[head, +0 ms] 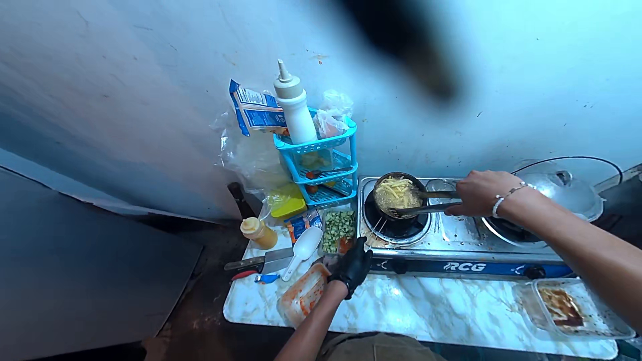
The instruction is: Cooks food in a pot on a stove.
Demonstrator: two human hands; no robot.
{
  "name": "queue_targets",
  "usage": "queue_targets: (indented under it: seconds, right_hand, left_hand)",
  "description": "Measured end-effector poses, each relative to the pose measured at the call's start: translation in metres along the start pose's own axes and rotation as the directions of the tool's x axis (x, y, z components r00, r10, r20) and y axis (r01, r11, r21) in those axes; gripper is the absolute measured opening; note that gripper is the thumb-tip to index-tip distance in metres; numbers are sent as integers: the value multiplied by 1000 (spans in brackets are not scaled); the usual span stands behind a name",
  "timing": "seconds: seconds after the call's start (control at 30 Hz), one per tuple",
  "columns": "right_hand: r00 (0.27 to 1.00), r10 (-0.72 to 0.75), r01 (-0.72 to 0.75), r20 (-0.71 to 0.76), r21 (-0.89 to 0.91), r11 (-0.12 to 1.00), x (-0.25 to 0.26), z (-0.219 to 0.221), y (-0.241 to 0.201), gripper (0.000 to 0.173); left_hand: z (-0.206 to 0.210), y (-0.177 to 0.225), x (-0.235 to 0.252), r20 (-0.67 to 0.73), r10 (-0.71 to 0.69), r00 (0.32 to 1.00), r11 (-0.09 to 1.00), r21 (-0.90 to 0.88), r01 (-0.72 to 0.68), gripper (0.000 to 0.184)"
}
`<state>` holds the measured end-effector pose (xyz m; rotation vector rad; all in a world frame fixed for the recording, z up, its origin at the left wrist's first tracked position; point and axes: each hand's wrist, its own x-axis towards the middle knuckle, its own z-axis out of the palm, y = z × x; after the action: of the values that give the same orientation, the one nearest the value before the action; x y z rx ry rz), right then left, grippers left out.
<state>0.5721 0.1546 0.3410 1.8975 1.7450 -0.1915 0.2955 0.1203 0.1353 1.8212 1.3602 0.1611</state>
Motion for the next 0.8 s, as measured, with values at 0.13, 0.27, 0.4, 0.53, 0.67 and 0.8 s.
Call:
queue_targets:
  seconds: [0.13, 0.27, 0.4, 0.53, 0.67, 0.8]
  right_hand:
    - [999, -9, 12, -39, 73, 997, -10, 16, -16, 47]
    - [999, 23, -20, -31, 83, 996, -23, 30, -32, 43]
    - [999, 9, -5, -41, 89, 996, -16, 37, -19, 44]
    - [999, -12, 18, -34, 190, 982, -1, 35, 8, 45]
    - [996, -78, 85, -38, 237, 968, 27, 47, 41, 50]
    - [995, -93, 65, 44, 435, 898, 48, 69, 72, 55]
  left_hand:
    - [-2, -2, -1, 10, 5, 1000, 1000, -30, -5, 53]
    - [1, -9, 1, -24, 46, 999, 997, -65, -48, 52]
    - [0, -7, 1, -11, 45, 999, 997, -63, -46, 53]
    - [-2, -6, 1, -4, 21, 1000, 999, -31, -21, 53]
    - [-2, -5, 1, -3, 11, 1000, 1000, -11, -11, 53]
    - [-4, -3, 0, 8, -1, 1000, 1000, 2, 1, 52]
